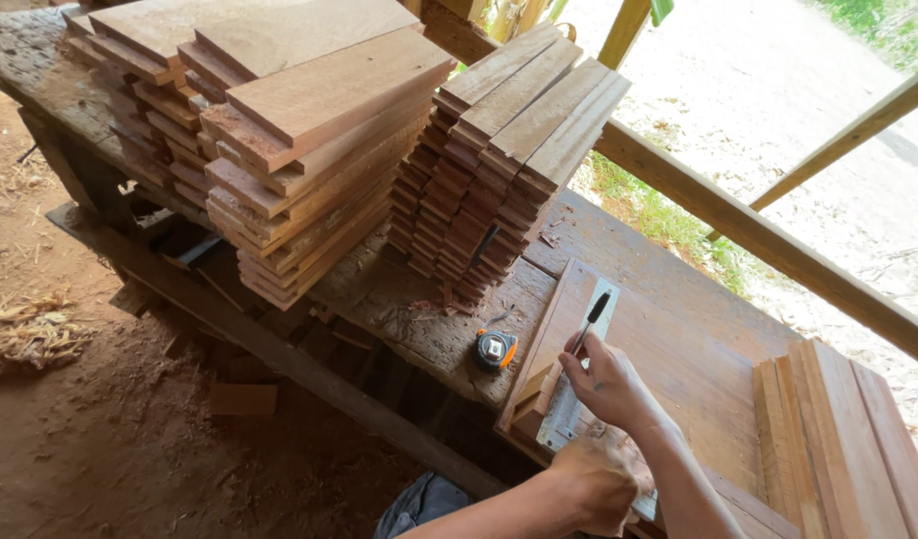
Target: Measure and mark wooden boards using a speed square and a pen on a workbench.
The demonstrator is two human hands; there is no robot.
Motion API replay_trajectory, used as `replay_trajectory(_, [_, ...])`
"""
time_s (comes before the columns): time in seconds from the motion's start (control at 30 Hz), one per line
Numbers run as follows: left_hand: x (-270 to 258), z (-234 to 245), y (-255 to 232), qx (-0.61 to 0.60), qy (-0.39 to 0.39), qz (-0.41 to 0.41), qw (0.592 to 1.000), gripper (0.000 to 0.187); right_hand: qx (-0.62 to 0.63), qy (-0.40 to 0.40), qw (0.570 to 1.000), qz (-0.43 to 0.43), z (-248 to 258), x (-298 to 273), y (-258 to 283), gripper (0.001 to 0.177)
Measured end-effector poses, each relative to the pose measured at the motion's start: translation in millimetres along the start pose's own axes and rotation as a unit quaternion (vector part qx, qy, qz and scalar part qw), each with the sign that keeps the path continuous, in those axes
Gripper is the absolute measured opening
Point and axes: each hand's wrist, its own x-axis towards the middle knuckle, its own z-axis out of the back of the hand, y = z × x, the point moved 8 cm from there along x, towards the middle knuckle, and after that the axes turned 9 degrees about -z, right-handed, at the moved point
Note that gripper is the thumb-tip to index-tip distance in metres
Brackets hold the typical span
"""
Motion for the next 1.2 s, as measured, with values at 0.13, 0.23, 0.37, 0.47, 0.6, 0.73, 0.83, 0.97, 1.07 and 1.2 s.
replay_trajectory(0.13, [-1,-6,1,0.007,0.022,0.004,1.000,0.043,0.023,-0.019,1.000,-0.008,2,13,-7,0.020])
replay_trajectory(0.23, [7,-24,7,0.021,0.063,-0.012,0.998,0.046,-0.037,-0.056,0.998,0.007,13,5,13,0.019])
replay_trajectory(0.37, [3,-15,4,0.006,0.101,-0.005,0.995,0.035,-0.020,-0.034,0.998,-0.042,13,5,7,0.024])
replay_trajectory(0.47, [-1,-7,0,-0.010,0.107,-0.005,0.994,0.029,0.022,-0.021,0.998,-0.062,14,2,3,0.024])
replay_trajectory(0.6, [1,-10,3,0.012,0.066,0.007,0.998,0.042,0.037,-0.039,0.998,-0.040,16,-6,7,0.019])
replay_trajectory(0.73, [-1,-4,0,0.012,0.112,0.020,0.993,0.045,-0.006,-0.057,0.998,0.005,14,-11,12,0.018])
replay_trajectory(0.83, [-2,0,0,-0.013,0.102,0.020,0.995,0.041,-0.056,-0.103,0.989,0.090,8,-12,14,0.018])
replay_trajectory(0.97, [-4,-4,2,-0.002,0.077,0.034,0.996,0.019,-0.115,-0.071,0.989,0.057,0,-19,17,0.018])
replay_trajectory(1.07, [-3,-3,0,0.010,0.062,0.017,0.998,0.023,-0.126,-0.048,0.990,0.032,-6,-18,15,0.024])
replay_trajectory(1.2, [-3,6,-3,0.012,0.103,0.024,0.994,0.019,-0.109,0.001,0.994,-0.004,-8,-12,8,0.021])
